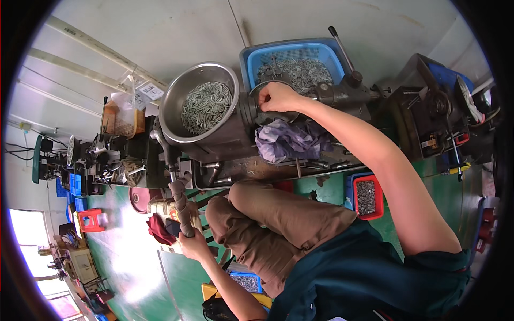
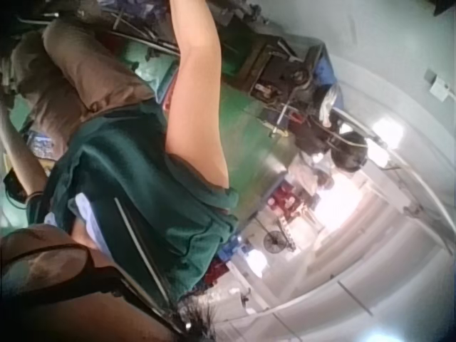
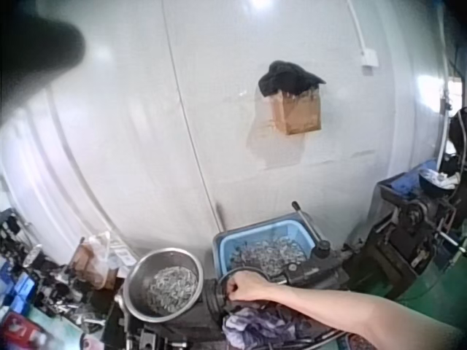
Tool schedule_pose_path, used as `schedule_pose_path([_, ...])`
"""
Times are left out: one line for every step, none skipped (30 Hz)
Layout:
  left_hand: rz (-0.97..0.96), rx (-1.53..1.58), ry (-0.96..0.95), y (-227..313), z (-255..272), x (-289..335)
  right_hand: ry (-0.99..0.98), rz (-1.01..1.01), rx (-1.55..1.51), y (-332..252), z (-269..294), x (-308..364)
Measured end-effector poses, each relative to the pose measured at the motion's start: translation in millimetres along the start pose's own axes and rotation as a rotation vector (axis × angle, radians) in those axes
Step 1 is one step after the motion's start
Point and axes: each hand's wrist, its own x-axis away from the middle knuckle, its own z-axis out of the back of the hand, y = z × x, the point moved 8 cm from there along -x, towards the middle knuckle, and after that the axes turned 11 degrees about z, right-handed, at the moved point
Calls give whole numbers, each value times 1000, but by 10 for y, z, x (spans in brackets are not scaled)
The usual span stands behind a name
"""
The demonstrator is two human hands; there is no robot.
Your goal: The person operates a small industrial machine to process small metal components.
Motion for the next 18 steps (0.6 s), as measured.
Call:
schedule_pose_path([0,-1,-3,-11,-17,0,-2,-18,6,3,-3,2])
schedule_pose_path([-15,12,6,-8,-23,4,-4,-36,13,6,-1,6])
schedule_pose_path([-31,26,16,4,-28,7,-5,-40,14,0,7,11])
schedule_pose_path([-31,26,12,11,-34,12,6,-29,25,-20,27,15])
schedule_pose_path([-28,27,17,23,-24,16,17,-19,35,-32,42,19])
schedule_pose_path([-25,29,23,34,-16,20,17,-23,38,-28,43,22])
schedule_pose_path([-24,29,20,25,-10,12,9,-35,29,-22,28,20])
schedule_pose_path([-28,16,25,9,-2,-24,3,-47,20,-17,17,20])
schedule_pose_path([-32,2,30,-14,2,-71,2,-48,22,-19,11,19])
schedule_pose_path([-80,-27,78,-43,24,-143,2,-42,23,-44,3,10])
schedule_pose_path([-81,-23,77,-105,-12,-265,4,-38,25,-55,11,13])
schedule_pose_path([-90,-42,92,-162,-47,-406,7,-39,28,-61,26,18])
schedule_pose_path([-95,-65,109,-210,-66,-528,3,-46,22,-47,9,17])
schedule_pose_path([-93,-63,109,-213,-54,-625,0,-53,19,-33,9,19])
schedule_pose_path([-121,-33,85,-175,-45,-710,0,-50,20,4,5,17])
schedule_pose_path([-150,-3,62,-130,-26,-779,-11,-11,7,2,2,1])
schedule_pose_path([-150,-2,66,-111,1,-827,-21,29,-5,0,11,-24])
schedule_pose_path([-113,-3,17,-121,-13,-875,-18,32,-6,32,53,-56])
